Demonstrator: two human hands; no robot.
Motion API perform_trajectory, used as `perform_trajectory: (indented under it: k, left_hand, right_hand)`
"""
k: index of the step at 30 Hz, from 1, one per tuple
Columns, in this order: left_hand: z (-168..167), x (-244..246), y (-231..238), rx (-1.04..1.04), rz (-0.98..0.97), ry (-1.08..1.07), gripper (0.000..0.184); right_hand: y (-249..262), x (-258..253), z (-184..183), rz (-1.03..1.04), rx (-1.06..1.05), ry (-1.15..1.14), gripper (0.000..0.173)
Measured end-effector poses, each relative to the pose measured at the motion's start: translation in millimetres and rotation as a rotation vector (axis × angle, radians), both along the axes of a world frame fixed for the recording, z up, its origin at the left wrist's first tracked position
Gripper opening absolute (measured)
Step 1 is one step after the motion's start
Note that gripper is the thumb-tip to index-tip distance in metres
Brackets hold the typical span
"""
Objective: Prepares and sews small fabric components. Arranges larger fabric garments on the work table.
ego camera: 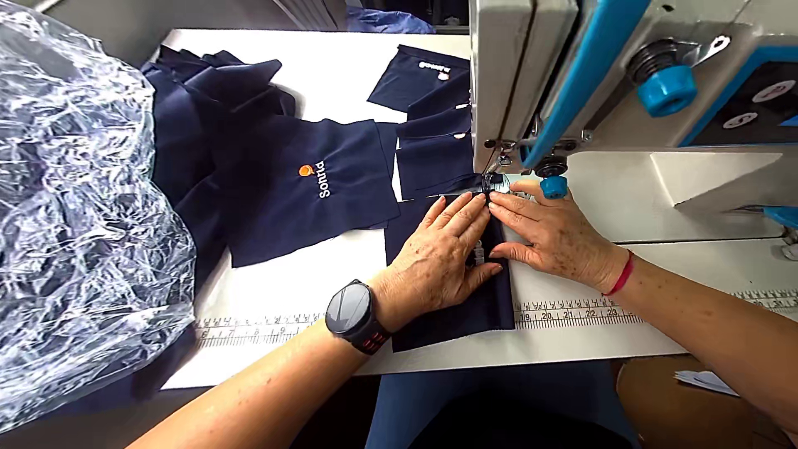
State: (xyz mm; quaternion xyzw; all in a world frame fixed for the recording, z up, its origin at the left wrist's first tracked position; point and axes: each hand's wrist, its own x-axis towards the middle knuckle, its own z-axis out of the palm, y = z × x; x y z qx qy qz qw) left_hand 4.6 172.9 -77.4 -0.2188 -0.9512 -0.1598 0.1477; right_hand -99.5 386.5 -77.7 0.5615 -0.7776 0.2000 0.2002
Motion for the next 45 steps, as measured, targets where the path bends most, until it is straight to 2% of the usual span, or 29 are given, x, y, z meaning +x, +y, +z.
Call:
perform_trajectory:
  k: [13, 16, 18, 21, 25, 29, 32, 34, 37, 40, 45]
  left_hand:
    - [3, -14, -9, 0.033, -0.050, -0.011, 0.068]
    - [3, -12, -8, 0.029, -0.045, -0.012, 0.067]
    - [3, -12, -8, 0.038, -0.039, -0.019, 0.067]
    - [2, -14, -10, 0.043, -0.047, -0.018, 0.067]
    - [2, -19, -11, 0.026, -0.050, -0.017, 0.068]
    - [5, -21, -10, 0.015, -0.038, -0.026, 0.067]
    - [5, -14, -6, -0.007, -0.045, -0.011, 0.068]
    - [4, -9, -6, -0.013, -0.059, -0.002, 0.076]
    - [5, 4, -4, -0.033, -0.101, -0.019, 0.090]
    - [5, 24, 2, -0.049, -0.153, -0.015, 0.094]
    - [-3, 42, 2, -0.086, -0.197, 0.000, 0.096]
  right_hand:
    - [-3, -6, 4, -0.046, 0.064, -0.130, 0.062]
    - [15, 5, 16, -0.032, 0.063, -0.116, 0.062]
    - [47, 17, 23, -0.070, -0.012, -0.038, 0.052]
    - [125, 19, 14, -0.358, -0.089, 0.154, 0.041]
    - [217, 20, -6, -0.777, -0.078, 0.170, 0.052]
    - [221, 25, -10, -0.837, -0.072, 0.082, 0.040]
    - [215, 27, -3, -0.823, -0.070, 0.088, 0.039]
    - [208, 33, 6, -0.787, -0.065, 0.109, 0.046]
    - [171, 47, 10, -0.520, -0.050, 0.038, 0.069]
    - [117, 60, 9, -0.197, 0.044, -0.081, 0.086]
    - [68, 43, 6, 0.193, 0.145, -0.136, 0.091]
